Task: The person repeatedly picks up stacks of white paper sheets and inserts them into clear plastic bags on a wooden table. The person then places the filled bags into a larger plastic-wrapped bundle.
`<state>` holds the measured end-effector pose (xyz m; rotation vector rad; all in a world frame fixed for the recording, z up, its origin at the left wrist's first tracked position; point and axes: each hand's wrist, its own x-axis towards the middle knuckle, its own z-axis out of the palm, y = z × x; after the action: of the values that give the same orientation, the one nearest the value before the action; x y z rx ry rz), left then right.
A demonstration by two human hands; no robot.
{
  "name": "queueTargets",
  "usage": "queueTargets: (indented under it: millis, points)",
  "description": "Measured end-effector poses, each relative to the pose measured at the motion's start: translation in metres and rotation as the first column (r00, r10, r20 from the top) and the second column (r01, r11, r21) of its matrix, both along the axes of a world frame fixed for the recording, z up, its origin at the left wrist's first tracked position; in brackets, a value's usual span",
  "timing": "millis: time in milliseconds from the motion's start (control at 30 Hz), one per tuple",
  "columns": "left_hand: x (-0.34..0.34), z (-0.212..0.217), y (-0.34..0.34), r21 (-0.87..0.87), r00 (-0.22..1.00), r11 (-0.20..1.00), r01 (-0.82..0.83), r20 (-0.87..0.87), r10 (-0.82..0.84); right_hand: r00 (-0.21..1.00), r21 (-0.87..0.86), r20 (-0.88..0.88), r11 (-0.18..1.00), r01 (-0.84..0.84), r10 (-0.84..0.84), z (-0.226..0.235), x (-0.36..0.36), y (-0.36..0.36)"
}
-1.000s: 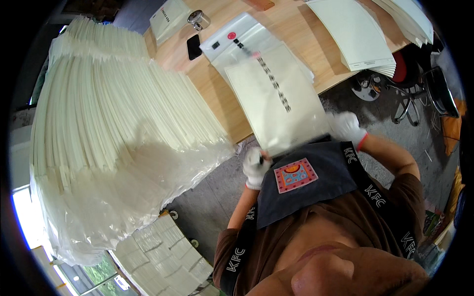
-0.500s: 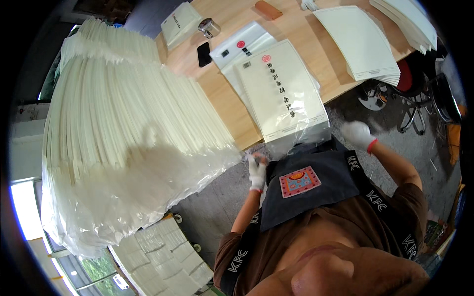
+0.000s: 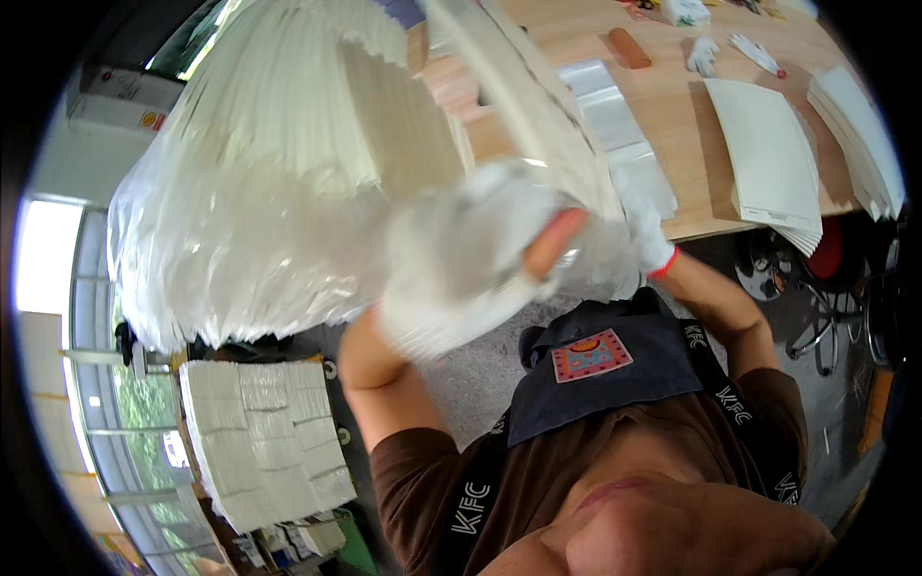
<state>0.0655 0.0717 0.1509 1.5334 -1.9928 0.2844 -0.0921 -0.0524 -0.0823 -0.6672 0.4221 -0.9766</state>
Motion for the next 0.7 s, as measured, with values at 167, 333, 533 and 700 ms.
queueTargets:
  millis: [167,333,533,700]
  points:
    - [0.043,0.107,0.073,-0.652,0.866,0.644,-0.400,-0.038,0.499,0.985,-0.470,-0.020,0.868,-0.160,0.171,0.166,0.062,-0.063]
    - [0.138,0.208,0.079,-0.511,0.734,0.551,-0.660,-0.595,0.326,0.895,-0.782,0.045,0.574,-0.245,0.443,0.323,0.150,-0.086]
    - [0.263,0.123,0.162,-0.383,0.428,0.451,-0.806,0.148,0.892,0.796,-0.830,-0.281,0.280,-0.482,0.536,0.328,0.186,-0.087]
    - [0.273,-0.172,0.184,-0.220,0.395,0.398,-0.891,-0.808,0.437,0.731,-0.564,-0.314,0.500,-0.657,0.606,0.212,0.082,-0.083]
